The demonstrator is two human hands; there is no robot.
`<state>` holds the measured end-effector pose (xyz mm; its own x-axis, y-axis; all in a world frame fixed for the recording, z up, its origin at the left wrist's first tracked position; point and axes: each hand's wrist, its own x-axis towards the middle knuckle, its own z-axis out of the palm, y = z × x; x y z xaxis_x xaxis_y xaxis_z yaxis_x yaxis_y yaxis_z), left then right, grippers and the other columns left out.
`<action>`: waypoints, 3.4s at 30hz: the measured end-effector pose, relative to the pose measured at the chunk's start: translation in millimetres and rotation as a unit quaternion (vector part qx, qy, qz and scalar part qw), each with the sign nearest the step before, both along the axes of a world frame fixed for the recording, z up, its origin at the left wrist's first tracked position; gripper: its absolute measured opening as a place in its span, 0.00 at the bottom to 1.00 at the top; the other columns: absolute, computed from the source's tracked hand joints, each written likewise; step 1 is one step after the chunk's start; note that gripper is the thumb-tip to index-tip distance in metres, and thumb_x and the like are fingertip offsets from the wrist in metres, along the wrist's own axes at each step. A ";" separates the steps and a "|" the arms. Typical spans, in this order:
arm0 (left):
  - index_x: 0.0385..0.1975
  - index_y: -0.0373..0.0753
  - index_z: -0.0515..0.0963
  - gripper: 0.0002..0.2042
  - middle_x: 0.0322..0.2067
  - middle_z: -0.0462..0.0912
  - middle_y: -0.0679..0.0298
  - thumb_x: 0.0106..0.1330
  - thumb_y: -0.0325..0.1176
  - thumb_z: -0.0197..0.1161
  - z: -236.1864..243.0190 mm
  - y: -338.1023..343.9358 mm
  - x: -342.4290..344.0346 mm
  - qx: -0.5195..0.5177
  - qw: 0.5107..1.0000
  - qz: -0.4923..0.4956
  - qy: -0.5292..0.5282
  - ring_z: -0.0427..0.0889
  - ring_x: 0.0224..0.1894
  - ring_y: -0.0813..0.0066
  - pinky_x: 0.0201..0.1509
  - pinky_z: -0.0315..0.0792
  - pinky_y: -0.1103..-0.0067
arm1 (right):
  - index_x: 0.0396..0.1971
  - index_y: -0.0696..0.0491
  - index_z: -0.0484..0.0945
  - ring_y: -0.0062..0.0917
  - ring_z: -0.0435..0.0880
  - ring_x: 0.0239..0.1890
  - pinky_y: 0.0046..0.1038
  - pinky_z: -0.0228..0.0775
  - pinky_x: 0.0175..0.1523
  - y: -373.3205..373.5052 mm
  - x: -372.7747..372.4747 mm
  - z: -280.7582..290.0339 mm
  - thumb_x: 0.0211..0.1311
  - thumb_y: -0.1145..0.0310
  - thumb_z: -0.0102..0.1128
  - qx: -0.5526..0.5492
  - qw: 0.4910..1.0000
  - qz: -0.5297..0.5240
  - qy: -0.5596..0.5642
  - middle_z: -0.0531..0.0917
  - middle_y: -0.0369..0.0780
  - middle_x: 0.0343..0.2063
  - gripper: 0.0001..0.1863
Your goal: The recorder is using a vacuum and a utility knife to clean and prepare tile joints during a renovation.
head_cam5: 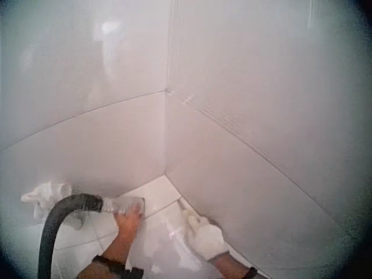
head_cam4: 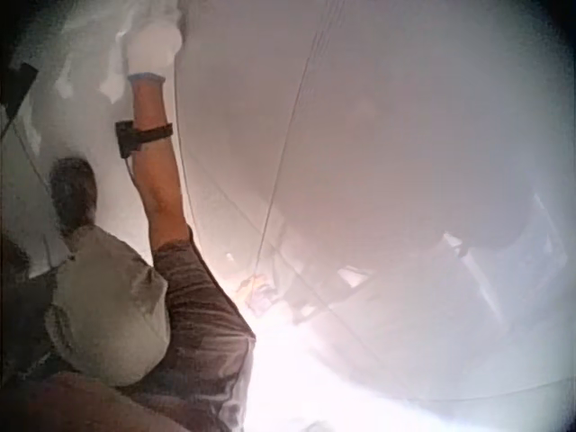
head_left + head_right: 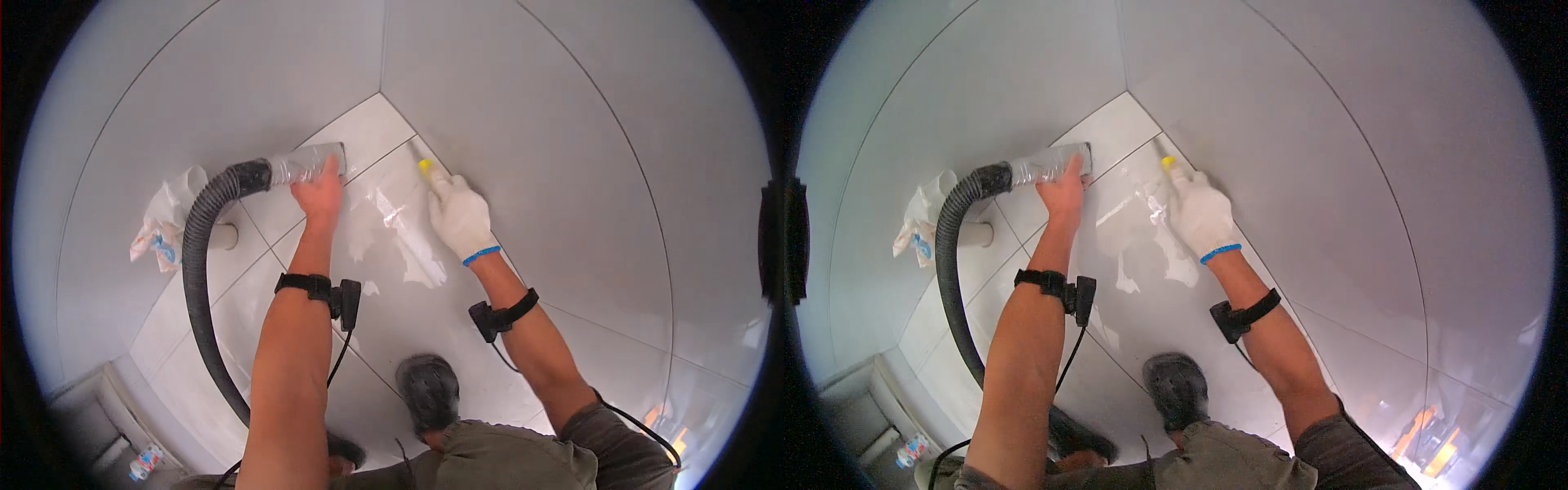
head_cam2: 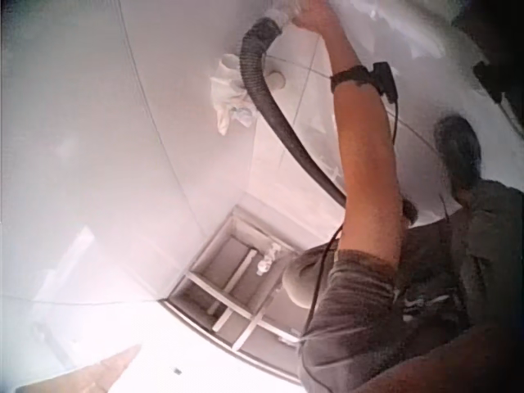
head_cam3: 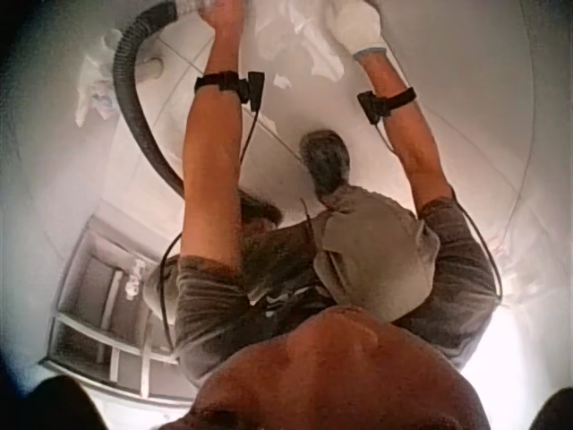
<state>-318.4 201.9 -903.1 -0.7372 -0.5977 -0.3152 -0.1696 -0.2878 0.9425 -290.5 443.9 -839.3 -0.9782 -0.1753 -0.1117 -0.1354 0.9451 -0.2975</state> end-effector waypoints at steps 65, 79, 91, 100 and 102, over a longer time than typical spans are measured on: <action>0.45 0.36 0.81 0.14 0.44 0.87 0.58 0.61 0.28 0.73 34.1 454.8 447.6 -0.182 0.878 -0.422 0.132 0.86 0.49 0.67 0.54 0.78 0.68 | 0.63 0.58 0.79 0.52 0.85 0.55 0.43 0.78 0.58 440.1 616.3 2.5 0.66 0.73 0.64 -0.248 0.944 -0.213 -0.042 0.85 0.55 0.53 0.25; 0.33 0.31 0.82 0.13 0.31 0.86 0.63 0.61 0.33 0.79 17.0 290.2 313.6 -0.238 0.907 -0.335 0.093 0.81 0.34 0.76 0.40 0.77 0.73 | 0.65 0.55 0.79 0.52 0.85 0.52 0.42 0.79 0.58 418.4 629.6 1.1 0.67 0.72 0.64 -0.245 0.953 -0.177 0.020 0.85 0.55 0.52 0.26; 0.38 0.32 0.83 0.11 0.35 0.86 0.65 0.60 0.30 0.77 14.6 253.0 247.5 -0.238 0.929 -0.261 0.110 0.82 0.38 0.75 0.45 0.76 0.74 | 0.66 0.46 0.75 0.45 0.87 0.35 0.47 0.81 0.38 283.0 395.4 11.4 0.72 0.62 0.57 0.000 0.999 -0.036 -0.002 0.81 0.49 0.41 0.24; 0.37 0.33 0.84 0.10 0.34 0.87 0.64 0.60 0.30 0.75 18.7 256.3 257.4 -0.275 0.923 -0.260 0.075 0.82 0.36 0.75 0.45 0.77 0.73 | 0.64 0.46 0.77 0.43 0.87 0.31 0.46 0.81 0.34 277.2 391.2 31.5 0.69 0.64 0.58 0.078 0.996 0.001 -0.035 0.81 0.47 0.38 0.24; 0.37 0.32 0.84 0.09 0.36 0.87 0.64 0.62 0.28 0.76 8.3 256.2 258.8 -0.296 0.911 -0.276 0.077 0.84 0.36 0.73 0.45 0.77 0.72 | 0.63 0.46 0.77 0.43 0.87 0.31 0.46 0.81 0.34 283.3 394.6 37.1 0.68 0.64 0.58 0.097 0.993 -0.006 -0.074 0.81 0.47 0.39 0.24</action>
